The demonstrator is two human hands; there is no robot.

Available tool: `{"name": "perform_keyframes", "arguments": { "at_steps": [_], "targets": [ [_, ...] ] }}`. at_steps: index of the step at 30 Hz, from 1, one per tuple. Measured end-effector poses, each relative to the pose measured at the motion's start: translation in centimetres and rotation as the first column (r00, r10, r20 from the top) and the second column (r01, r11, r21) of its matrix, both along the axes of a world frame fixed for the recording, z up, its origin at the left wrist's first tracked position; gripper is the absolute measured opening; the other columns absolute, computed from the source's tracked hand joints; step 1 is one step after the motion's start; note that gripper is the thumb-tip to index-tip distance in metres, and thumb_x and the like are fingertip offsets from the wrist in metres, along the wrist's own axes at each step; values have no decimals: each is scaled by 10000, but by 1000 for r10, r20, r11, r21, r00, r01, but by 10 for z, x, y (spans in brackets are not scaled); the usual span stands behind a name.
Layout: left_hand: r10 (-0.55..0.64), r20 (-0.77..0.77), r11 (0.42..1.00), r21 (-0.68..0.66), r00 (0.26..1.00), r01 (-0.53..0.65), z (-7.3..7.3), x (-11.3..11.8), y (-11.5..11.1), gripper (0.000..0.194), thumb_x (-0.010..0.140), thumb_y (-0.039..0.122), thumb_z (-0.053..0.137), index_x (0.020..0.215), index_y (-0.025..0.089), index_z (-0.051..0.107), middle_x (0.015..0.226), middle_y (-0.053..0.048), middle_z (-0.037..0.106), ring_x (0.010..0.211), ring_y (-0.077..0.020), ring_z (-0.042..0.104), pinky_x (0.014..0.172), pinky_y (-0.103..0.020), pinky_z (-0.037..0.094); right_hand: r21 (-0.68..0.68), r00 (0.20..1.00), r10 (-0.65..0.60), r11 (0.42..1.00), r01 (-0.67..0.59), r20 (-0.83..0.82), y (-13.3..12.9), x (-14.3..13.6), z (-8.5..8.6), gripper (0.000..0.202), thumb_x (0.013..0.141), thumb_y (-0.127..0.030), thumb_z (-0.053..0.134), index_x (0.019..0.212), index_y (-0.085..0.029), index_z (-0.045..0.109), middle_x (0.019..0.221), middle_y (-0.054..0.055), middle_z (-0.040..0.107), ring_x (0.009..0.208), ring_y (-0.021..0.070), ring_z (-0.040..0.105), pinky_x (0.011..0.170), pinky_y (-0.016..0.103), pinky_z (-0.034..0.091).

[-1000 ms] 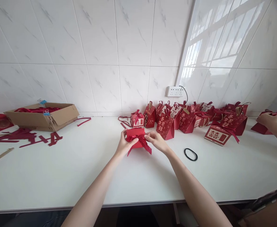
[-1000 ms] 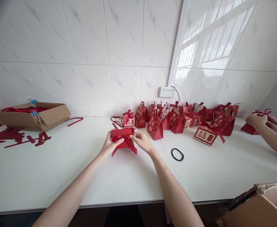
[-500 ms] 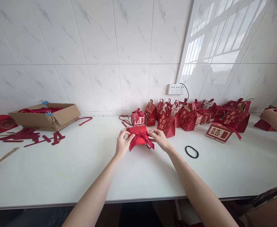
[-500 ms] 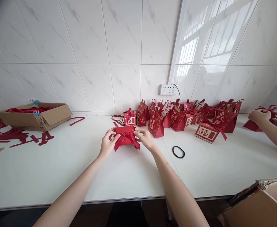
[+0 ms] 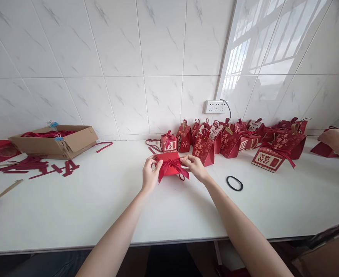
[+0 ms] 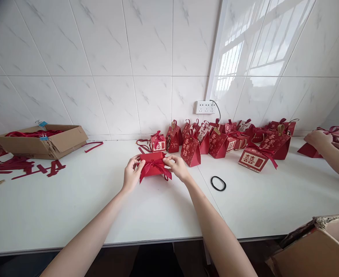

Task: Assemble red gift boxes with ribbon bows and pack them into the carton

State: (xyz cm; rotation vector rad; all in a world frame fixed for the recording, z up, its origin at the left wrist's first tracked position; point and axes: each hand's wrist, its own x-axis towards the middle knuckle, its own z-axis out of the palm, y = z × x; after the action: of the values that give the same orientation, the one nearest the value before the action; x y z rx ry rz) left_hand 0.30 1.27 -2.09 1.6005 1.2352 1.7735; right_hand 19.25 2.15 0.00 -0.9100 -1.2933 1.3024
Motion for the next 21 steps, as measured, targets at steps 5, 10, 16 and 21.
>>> {"name": "perform_keyframes", "arguments": {
  "at_steps": [5, 10, 16, 21],
  "targets": [
    [3, 48, 999, -52, 999, -1, 3, -1, -1, 360, 725, 431, 629, 547, 212, 405, 1143, -107, 617, 1109, -249, 558, 961, -377, 398, -5, 1000, -9, 1000, 9, 16, 0, 1, 1, 492, 519, -588, 767, 688, -171, 569, 859, 40, 667, 915, 222, 644, 703, 330, 559],
    [-30, 109, 992, -115, 994, 42, 4, -3, 2, 406, 707, 432, 645, 510, 207, 370, 1150, -118, 634, 1080, -256, 582, 913, -363, 426, -12, 999, -7, 1000, 7, 36, -1, 1, 1, 500, 512, -600, 760, 676, -174, 557, 813, 41, 671, 897, 234, 656, 678, 325, 558],
    [-45, 169, 987, -146, 985, 70, 2, 0, 3, 396, 711, 475, 633, 551, 203, 394, 1179, -124, 629, 1074, -255, 585, 875, -348, 441, 1, 997, -38, 999, 38, 61, -1, -2, 1, 538, 499, -650, 726, 648, -182, 506, 743, 19, 643, 825, 232, 670, 625, 303, 537],
    [-87, 182, 979, -169, 980, 118, 3, 1, 1, 374, 689, 509, 647, 618, 187, 472, 1192, -130, 606, 1076, -259, 581, 887, -359, 443, 18, 990, -90, 996, 89, 110, -1, -2, 1, 510, 537, -636, 706, 640, -184, 493, 703, -1, 615, 751, 200, 651, 580, 275, 503]
  ]
}}
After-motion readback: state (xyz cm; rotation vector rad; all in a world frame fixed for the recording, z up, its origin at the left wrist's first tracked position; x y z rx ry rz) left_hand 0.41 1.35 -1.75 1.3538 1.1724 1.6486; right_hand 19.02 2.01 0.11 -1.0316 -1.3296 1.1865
